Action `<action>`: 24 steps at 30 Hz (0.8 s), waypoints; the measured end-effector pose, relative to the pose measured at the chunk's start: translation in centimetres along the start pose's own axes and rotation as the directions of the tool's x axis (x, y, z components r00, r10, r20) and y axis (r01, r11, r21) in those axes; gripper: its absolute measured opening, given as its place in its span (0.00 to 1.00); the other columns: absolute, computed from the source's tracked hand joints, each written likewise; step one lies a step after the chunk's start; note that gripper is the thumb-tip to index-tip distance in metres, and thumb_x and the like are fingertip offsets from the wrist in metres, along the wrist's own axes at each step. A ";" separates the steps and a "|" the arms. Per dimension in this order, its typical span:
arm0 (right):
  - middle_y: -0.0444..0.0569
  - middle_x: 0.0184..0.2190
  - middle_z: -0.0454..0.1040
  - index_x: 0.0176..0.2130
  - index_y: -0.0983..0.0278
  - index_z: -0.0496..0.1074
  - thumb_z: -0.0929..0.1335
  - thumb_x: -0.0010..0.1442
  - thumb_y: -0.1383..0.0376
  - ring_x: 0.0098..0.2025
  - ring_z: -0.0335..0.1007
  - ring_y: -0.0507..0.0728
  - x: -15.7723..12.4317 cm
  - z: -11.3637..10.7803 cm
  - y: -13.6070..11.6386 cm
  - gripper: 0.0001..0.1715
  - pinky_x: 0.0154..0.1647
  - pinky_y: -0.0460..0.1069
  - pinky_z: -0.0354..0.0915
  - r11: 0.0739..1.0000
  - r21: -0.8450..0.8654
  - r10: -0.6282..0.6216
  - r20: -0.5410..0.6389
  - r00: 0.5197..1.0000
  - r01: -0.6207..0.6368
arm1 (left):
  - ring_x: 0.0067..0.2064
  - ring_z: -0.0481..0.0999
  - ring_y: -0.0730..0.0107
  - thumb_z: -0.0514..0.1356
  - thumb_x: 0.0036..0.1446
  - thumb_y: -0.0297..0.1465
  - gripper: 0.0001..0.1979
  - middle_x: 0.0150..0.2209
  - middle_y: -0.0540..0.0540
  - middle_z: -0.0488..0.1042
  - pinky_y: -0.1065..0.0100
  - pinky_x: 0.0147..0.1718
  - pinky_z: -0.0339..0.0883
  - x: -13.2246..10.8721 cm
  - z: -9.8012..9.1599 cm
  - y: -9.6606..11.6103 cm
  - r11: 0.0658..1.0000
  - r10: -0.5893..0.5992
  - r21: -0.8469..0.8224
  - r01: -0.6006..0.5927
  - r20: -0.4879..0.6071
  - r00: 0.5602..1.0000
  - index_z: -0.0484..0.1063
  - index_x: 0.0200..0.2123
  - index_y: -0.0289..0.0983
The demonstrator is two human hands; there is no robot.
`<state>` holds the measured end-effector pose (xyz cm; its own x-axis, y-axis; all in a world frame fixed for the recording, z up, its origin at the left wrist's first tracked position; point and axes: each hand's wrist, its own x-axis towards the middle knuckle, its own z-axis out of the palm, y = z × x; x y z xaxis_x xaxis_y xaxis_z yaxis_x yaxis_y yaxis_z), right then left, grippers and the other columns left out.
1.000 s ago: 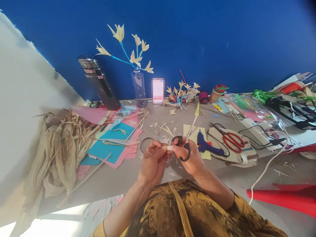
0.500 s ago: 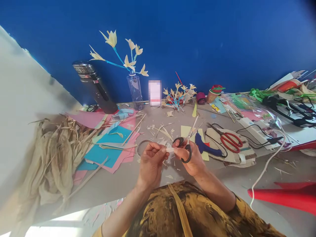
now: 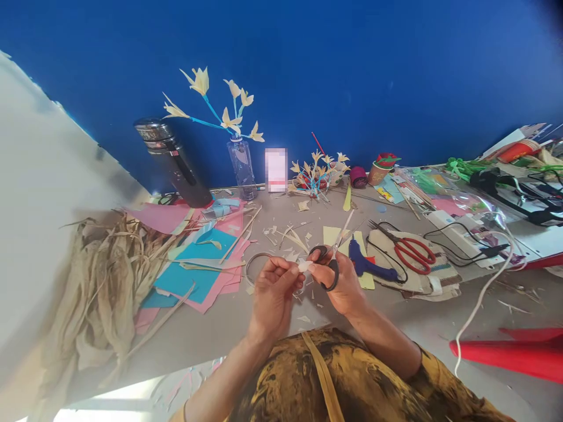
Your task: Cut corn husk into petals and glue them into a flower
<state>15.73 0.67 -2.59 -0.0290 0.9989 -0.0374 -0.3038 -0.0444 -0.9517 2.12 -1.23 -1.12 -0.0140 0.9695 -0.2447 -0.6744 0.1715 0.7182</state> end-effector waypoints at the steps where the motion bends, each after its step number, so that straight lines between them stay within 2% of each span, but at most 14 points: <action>1: 0.41 0.27 0.69 0.33 0.63 0.71 0.76 0.48 0.62 0.26 0.59 0.50 0.1 0.0 -0.1 0.14 0.28 0.46 0.57 1.000 0.013 0.013 -0.008 1.000 -0.013 | 0.27 0.74 0.75 0.74 0.42 0.29 0.15 0.27 0.51 0.75 0.73 0.28 0.66 0.0 0.0 0.0 1.000 -0.018 0.002 0.018 0.005 1.000 0.69 0.29 0.36; 6: 0.41 0.28 0.69 0.33 0.63 0.71 0.76 0.46 0.63 0.25 0.58 0.49 0.4 0.5 -0.4 0.14 0.26 0.46 0.57 0.997 0.073 0.024 -0.053 0.998 -0.020 | 0.30 0.73 0.74 0.73 0.44 0.31 0.14 0.29 0.48 0.76 0.73 0.28 0.65 -0.2 -0.2 -0.2 0.993 -0.122 0.012 0.122 0.058 0.991 0.73 0.32 0.35; 9: 0.42 0.29 0.70 0.33 0.63 0.71 0.76 0.47 0.63 0.26 0.60 0.49 0.1 0.8 -0.1 0.14 0.28 0.46 0.60 0.998 0.065 0.005 -0.055 0.998 -0.002 | 0.29 0.71 0.75 0.72 0.46 0.33 0.13 0.27 0.48 0.75 0.73 0.28 0.64 -0.2 -0.2 -0.5 0.988 -0.157 0.010 0.157 0.080 0.984 0.73 0.29 0.34; 14: 0.42 0.29 0.71 0.35 0.62 0.69 0.75 0.51 0.62 0.25 0.65 0.51 -0.5 0.6 0.8 0.14 0.26 0.47 0.62 0.998 0.062 0.016 -0.002 1.000 -0.016 | 0.28 0.70 0.75 0.71 0.47 0.33 0.12 0.25 0.49 0.74 0.73 0.28 0.63 -0.2 -0.2 -0.6 0.986 -0.163 -0.030 0.166 0.090 0.983 0.71 0.28 0.35; 20: 0.41 0.27 0.70 0.34 0.62 0.70 0.76 0.50 0.60 0.24 0.63 0.51 -0.9 1.0 1.1 0.15 0.26 0.47 0.62 1.000 0.020 0.015 -0.071 0.997 -0.014 | 0.28 0.70 0.74 0.70 0.47 0.32 0.11 0.26 0.49 0.74 0.72 0.29 0.63 -0.2 0.0 -0.7 0.989 -0.144 -0.025 0.146 0.067 0.987 0.71 0.27 0.35; 22: 0.41 0.26 0.70 0.33 0.62 0.71 0.76 0.50 0.58 0.25 0.62 0.51 -0.9 0.7 0.7 0.15 0.26 0.47 0.60 0.998 -0.051 0.024 -0.043 0.999 -0.026 | 0.28 0.71 0.73 0.69 0.46 0.31 0.10 0.26 0.49 0.74 0.72 0.29 0.63 -0.1 -0.1 -0.5 0.989 -0.139 -0.031 0.141 0.056 0.989 0.71 0.26 0.35; 24: 0.42 0.24 0.69 0.33 0.63 0.72 0.76 0.52 0.54 0.25 0.59 0.51 -0.9 -0.1 -0.1 0.17 0.26 0.46 0.57 0.989 -0.146 0.046 0.056 0.997 -0.037 | 0.29 0.71 0.73 0.68 0.44 0.30 0.09 0.26 0.48 0.74 0.71 0.28 0.63 0.1 -0.3 -0.1 0.992 -0.120 -0.025 0.122 0.042 0.992 0.70 0.24 0.35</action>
<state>15.90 -0.21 -2.52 -0.0961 0.9933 -0.0637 -0.1602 -0.0786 -0.9839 2.02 -1.18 -1.43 0.0980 0.9482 -0.3021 -0.6896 0.2836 0.6664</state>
